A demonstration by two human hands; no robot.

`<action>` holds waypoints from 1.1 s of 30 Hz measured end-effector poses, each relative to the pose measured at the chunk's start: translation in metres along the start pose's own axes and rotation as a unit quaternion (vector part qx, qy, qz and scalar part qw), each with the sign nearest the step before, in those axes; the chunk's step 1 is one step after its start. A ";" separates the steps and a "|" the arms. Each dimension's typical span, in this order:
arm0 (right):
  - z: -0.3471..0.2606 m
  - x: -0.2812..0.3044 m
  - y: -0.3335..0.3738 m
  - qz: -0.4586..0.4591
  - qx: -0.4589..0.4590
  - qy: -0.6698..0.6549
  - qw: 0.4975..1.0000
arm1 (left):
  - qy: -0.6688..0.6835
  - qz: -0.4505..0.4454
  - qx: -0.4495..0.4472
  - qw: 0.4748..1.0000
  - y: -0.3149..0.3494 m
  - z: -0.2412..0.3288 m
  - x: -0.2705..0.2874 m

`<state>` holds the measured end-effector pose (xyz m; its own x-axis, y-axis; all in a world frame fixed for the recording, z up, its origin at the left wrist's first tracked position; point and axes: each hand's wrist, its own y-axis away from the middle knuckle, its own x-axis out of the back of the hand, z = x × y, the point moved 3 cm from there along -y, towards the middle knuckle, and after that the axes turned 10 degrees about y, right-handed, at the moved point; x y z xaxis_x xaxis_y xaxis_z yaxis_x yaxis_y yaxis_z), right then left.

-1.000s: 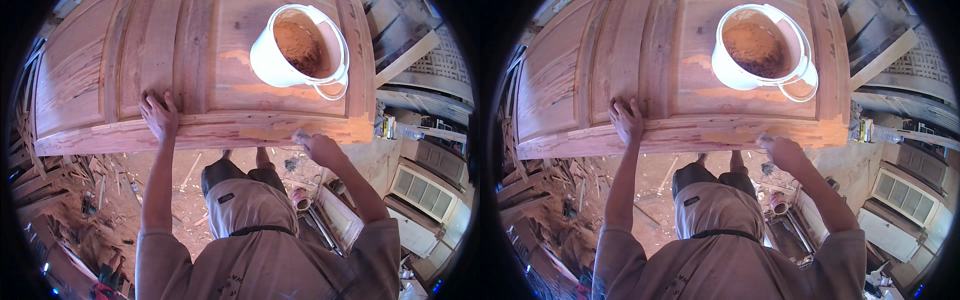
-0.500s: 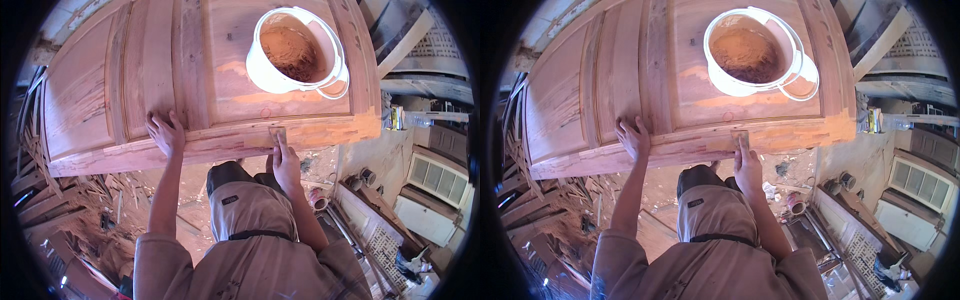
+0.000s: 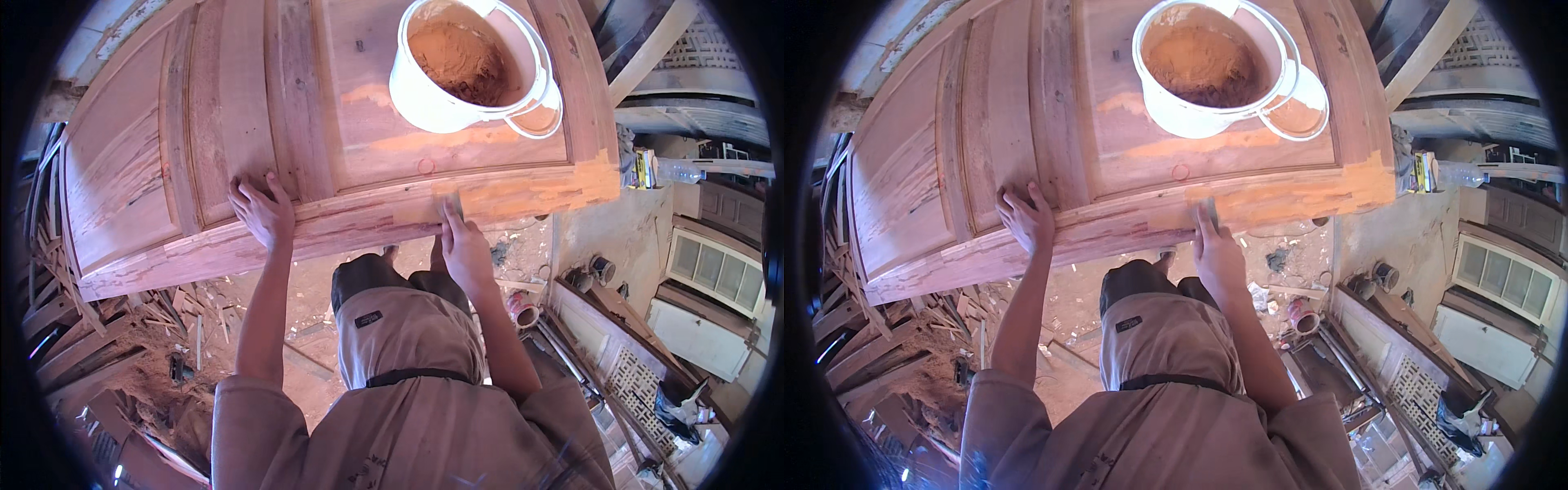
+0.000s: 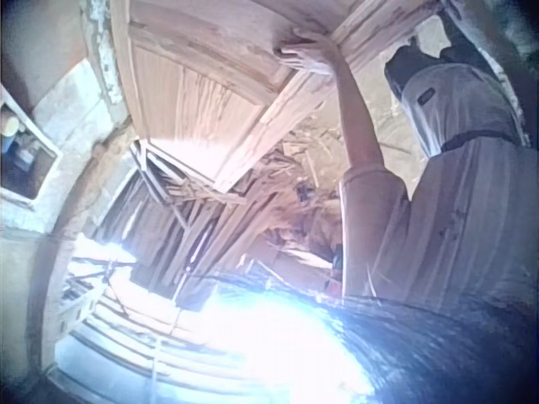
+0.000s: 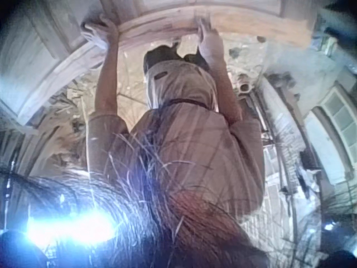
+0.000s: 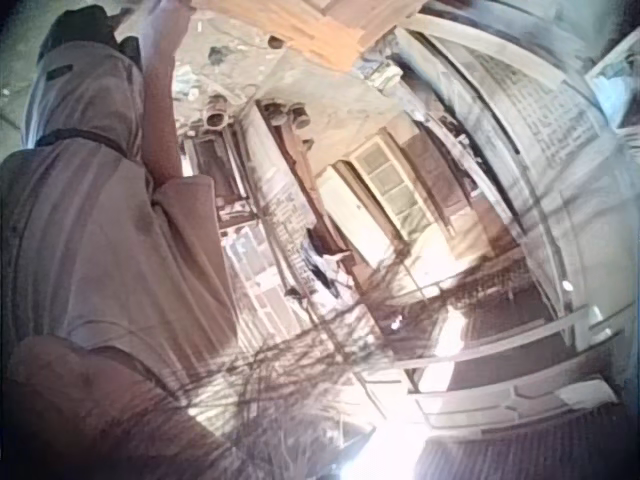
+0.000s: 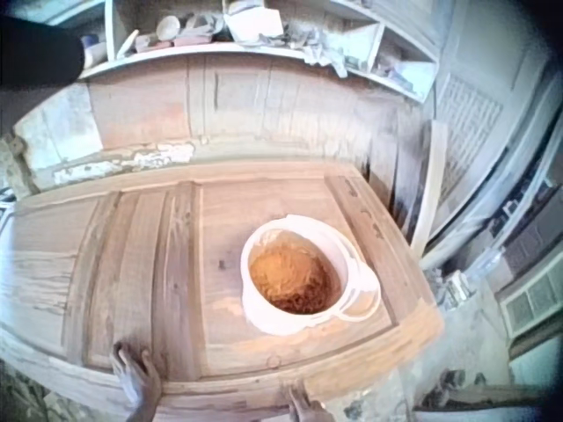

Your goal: The person applies wood filler to the gaps and edges of a wooden door using a putty knife. The person scoops the filler from a bucket and smooths it into the seams by hand and with the tool.

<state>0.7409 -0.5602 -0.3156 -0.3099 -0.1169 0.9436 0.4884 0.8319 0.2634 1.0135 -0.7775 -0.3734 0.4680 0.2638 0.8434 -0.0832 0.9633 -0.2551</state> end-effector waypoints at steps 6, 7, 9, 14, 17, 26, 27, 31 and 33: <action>-0.013 0.044 -0.016 -0.093 0.152 -0.001 0.984 | 0.002 0.002 0.003 1.000 -0.001 0.002 0.003; -0.017 0.045 -0.027 -0.107 0.195 0.022 0.975 | 0.004 0.016 -0.010 1.000 -0.001 0.002 0.003; -0.019 0.043 -0.043 -0.118 0.238 0.046 0.963 | 0.004 0.003 0.001 1.000 -0.001 0.001 0.002; 0.014 0.049 -0.061 -0.124 0.267 0.089 0.952 | 0.003 0.005 0.011 1.000 -0.001 0.000 0.003; 0.046 0.068 -0.060 -0.093 0.239 0.041 0.966 | 0.022 0.001 0.010 1.000 -0.001 0.001 0.003; 0.008 0.012 -0.010 0.038 0.047 -0.081 0.995 | -0.010 -0.001 0.012 1.000 -0.003 0.003 0.002; 0.004 0.002 -0.009 0.041 0.040 -0.079 0.995 | -0.005 -0.004 0.008 1.000 -0.003 0.003 0.002; -0.004 -0.024 -0.008 0.058 0.019 -0.086 0.994 | 0.006 0.012 -0.020 1.000 -0.002 0.003 0.003; -0.008 -0.028 -0.010 0.122 0.048 -0.123 0.984 | -0.009 0.010 -0.024 1.000 -0.002 0.003 0.002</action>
<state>0.7506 -0.5698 -0.3427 -0.3862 0.2169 0.8966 0.4972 0.8677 0.0042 1.0117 -0.7790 -0.3698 0.4511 0.2834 0.8463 -0.0491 0.9547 -0.2935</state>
